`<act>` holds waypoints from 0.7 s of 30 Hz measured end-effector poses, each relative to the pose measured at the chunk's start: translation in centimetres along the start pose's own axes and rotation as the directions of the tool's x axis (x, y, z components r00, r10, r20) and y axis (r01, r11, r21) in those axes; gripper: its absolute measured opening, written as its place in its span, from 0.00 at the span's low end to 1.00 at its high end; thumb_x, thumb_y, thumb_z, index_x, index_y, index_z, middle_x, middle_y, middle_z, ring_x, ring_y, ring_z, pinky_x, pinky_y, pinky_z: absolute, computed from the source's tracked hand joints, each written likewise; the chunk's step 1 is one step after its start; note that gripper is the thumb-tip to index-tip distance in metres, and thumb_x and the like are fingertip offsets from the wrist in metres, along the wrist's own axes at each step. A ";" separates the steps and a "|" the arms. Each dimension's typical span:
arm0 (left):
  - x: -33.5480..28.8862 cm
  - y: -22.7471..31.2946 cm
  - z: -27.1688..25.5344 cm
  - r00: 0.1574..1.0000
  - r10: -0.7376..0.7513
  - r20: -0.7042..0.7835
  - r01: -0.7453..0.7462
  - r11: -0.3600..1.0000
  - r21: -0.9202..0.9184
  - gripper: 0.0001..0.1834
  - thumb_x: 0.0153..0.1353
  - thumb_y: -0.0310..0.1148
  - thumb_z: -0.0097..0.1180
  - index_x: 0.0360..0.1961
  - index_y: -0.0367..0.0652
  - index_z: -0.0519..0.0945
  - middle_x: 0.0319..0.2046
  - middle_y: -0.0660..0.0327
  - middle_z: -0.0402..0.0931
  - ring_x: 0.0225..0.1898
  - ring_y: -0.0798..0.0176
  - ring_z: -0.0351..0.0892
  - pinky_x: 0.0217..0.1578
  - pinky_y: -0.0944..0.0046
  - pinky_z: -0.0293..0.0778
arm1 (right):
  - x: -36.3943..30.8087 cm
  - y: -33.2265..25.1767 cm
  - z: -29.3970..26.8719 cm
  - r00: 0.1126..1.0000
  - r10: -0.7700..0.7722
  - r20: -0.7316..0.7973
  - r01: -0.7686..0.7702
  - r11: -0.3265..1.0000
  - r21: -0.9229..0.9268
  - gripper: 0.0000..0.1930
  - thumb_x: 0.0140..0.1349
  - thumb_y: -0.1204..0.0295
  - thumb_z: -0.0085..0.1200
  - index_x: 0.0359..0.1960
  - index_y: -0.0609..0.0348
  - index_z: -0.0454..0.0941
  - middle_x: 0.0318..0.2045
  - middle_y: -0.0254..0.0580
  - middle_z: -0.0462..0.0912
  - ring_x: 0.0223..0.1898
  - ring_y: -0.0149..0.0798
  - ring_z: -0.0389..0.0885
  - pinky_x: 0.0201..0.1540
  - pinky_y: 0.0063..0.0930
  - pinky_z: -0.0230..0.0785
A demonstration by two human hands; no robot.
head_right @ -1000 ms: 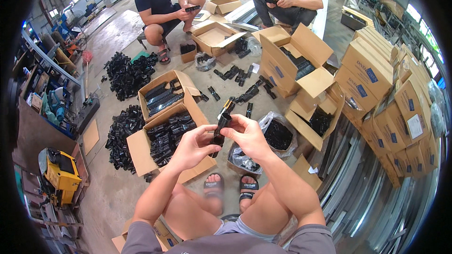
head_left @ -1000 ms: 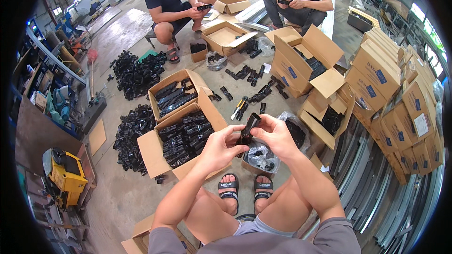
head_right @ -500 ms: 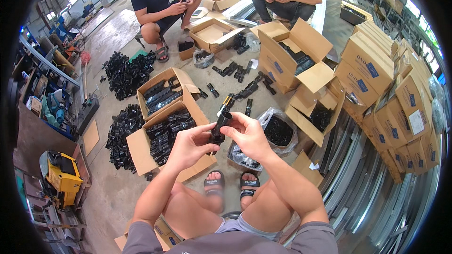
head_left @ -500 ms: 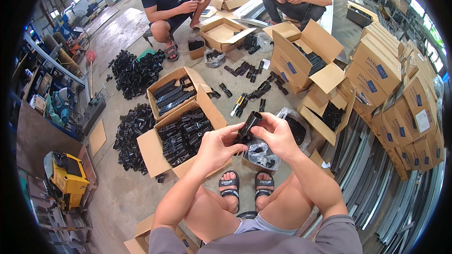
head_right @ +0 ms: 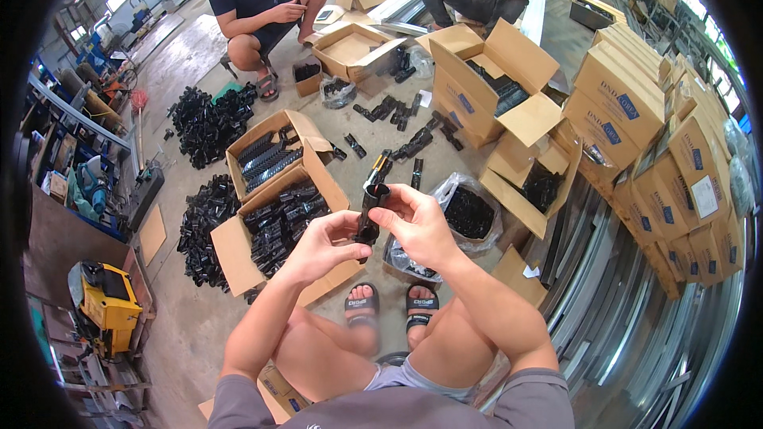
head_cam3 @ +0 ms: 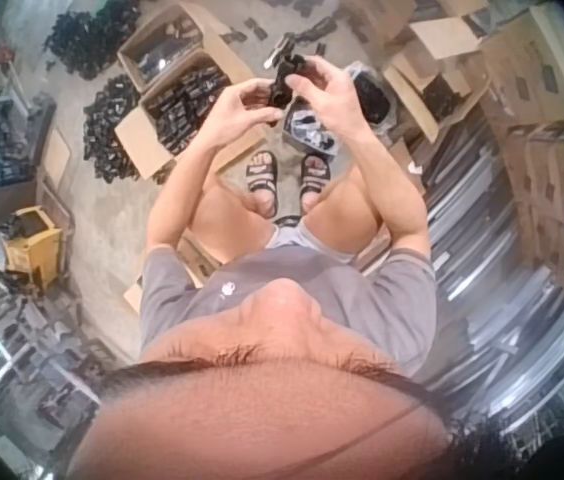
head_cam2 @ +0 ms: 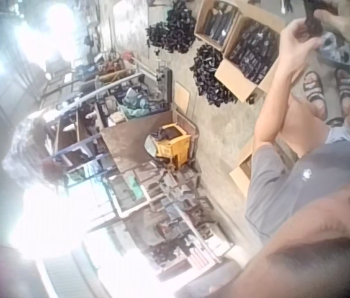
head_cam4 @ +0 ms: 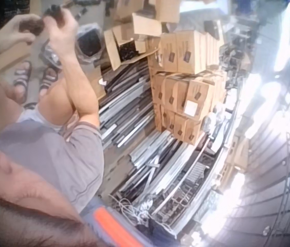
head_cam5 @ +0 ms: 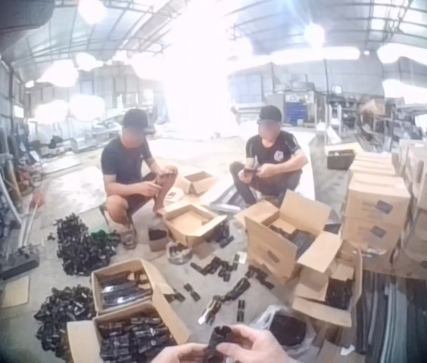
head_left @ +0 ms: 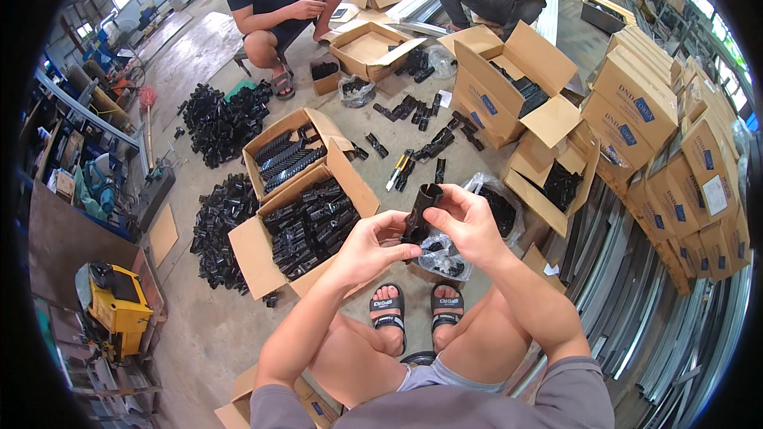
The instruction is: The person picks up black metal brackets from a large group, checks them, and places them into smaller boxes while working with two other people on a fabrication floor.
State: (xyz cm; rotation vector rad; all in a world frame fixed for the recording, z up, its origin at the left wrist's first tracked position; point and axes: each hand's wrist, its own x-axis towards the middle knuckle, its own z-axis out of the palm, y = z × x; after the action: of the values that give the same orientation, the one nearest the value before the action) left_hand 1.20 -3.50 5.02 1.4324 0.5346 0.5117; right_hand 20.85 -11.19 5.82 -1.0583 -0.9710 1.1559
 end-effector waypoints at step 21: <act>0.2 1.2 0.7 1.000 0.001 -0.019 0.005 0.958 0.287 0.30 0.56 0.20 0.67 0.61 0.31 0.74 0.43 0.56 0.85 0.42 0.67 0.84 0.43 0.66 0.82 | 0.9 0.9 -0.9 0.997 0.081 0.017 -0.080 0.996 -0.027 0.16 0.64 0.75 0.63 0.52 0.69 0.79 0.42 0.40 0.86 0.43 0.27 0.82 0.49 0.25 0.75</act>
State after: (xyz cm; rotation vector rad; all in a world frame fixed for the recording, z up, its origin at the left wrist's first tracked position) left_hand 1.77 -3.88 6.25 1.7046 0.6454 0.4596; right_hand 21.68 -10.38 4.78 -1.1186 -0.9680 1.2233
